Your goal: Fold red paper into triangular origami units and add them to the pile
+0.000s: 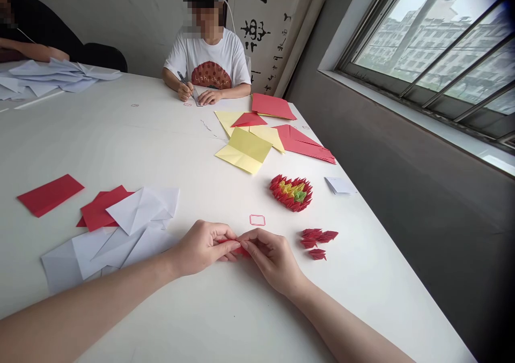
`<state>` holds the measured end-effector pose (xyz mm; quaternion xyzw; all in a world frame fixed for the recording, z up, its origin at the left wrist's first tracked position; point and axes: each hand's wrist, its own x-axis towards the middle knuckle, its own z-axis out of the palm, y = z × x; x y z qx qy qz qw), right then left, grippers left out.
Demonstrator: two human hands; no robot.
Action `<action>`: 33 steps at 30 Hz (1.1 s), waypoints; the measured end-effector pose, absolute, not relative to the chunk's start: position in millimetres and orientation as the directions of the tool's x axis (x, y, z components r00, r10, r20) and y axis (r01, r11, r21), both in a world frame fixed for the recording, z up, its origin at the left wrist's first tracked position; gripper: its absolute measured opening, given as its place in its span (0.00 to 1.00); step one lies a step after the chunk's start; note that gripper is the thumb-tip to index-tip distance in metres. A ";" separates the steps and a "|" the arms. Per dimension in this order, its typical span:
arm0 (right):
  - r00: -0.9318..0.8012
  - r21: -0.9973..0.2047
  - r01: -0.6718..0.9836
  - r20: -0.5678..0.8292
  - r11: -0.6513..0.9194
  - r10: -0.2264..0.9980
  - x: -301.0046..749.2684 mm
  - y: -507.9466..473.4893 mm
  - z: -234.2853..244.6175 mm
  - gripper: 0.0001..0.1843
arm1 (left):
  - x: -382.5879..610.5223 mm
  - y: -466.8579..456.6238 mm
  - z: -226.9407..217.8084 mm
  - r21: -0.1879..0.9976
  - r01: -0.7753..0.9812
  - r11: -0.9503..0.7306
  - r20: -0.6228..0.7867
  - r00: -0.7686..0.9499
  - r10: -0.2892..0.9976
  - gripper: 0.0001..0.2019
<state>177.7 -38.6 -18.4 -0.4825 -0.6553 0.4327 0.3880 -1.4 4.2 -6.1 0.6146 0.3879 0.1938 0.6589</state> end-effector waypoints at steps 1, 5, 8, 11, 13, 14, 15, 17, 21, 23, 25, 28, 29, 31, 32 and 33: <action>-0.233 -0.941 0.296 0.092 0.160 0.968 177.7 -38.4 -18.0 0.11 | -1.8 4.1 -6.4 0.958 0.228 0.173 -0.280 0.619 0.734 0.11; -0.203 -0.948 0.288 0.077 0.135 0.976 177.3 -38.0 -17.9 0.10 | -3.0 4.0 -6.0 0.967 0.210 0.147 -0.247 0.612 0.751 0.13; -0.176 -0.938 0.322 0.074 0.128 0.982 177.5 -38.7 -19.0 0.09 | -2.8 4.6 -5.3 0.975 0.185 0.123 -0.212 0.606 0.767 0.14; -0.181 -0.890 0.384 0.187 0.244 0.966 179.8 -39.7 -20.2 0.07 | -2.6 6.4 -3.7 0.969 0.187 0.161 -0.242 0.597 0.765 0.16; -0.217 -0.809 0.429 0.340 0.402 0.915 182.1 -40.1 -21.0 0.05 | -3.0 8.5 -1.8 0.955 0.215 0.203 -0.293 0.596 0.748 0.18; -0.245 -0.746 0.453 0.423 0.489 0.872 183.3 -40.2 -21.5 0.05 | -3.4 9.7 -0.7 0.946 0.238 0.219 -0.321 0.603 0.730 0.20; -0.280 -0.671 0.477 0.496 0.568 0.822 184.3 -40.3 -21.9 0.06 | -4.0 11.0 0.6 0.937 0.260 0.232 -0.346 0.619 0.705 0.21; -0.365 -0.503 0.527 0.593 0.685 0.717 185.8 -40.6 -22.7 0.08 | -5.1 13.5 3.3 0.925 0.283 0.253 -0.379 0.675 0.633 0.23; -0.501 -0.281 0.573 0.624 0.770 0.600 185.3 -41.8 -22.6 0.12 | -6.6 17.5 7.3 0.913 0.264 0.311 -0.399 0.731 0.554 0.16; -0.519 -0.278 0.570 0.608 0.773 0.601 183.8 -42.0 -21.7 0.12 | -6.7 18.4 7.3 0.909 0.252 0.332 -0.406 0.715 0.570 0.14; -0.505 -0.320 0.575 0.585 0.753 0.635 182.2 -41.6 -21.1 0.11 | -6.2 18.3 6.4 0.906 0.244 0.347 -0.413 0.694 0.590 0.14; -0.471 -0.386 0.581 0.558 0.716 0.683 181.0 -40.7 -22.0 0.11 | -5.0 17.4 5.2 0.904 0.251 0.346 -0.422 0.663 0.618 0.14; -0.463 -0.397 0.580 0.558 0.712 0.688 180.9 -40.5 -22.9 0.11 | -4.7 17.1 5.1 0.902 0.258 0.346 -0.426 0.658 0.621 0.14; -0.454 -0.399 0.577 0.569 0.713 0.686 181.0 -40.4 -24.9 0.11 | -4.2 16.8 5.1 0.900 0.267 0.345 -0.432 0.654 0.622 0.13; -0.453 -0.392 0.581 0.573 0.714 0.683 181.0 -40.5 -25.6 0.11 | -4.1 16.7 5.1 0.898 0.271 0.346 -0.435 0.652 0.621 0.13; -0.454 -0.382 0.589 0.573 0.712 0.682 181.0 -40.8 -26.1 0.11 | -4.0 16.6 5.1 0.897 0.274 0.347 -0.439 0.648 0.623 0.12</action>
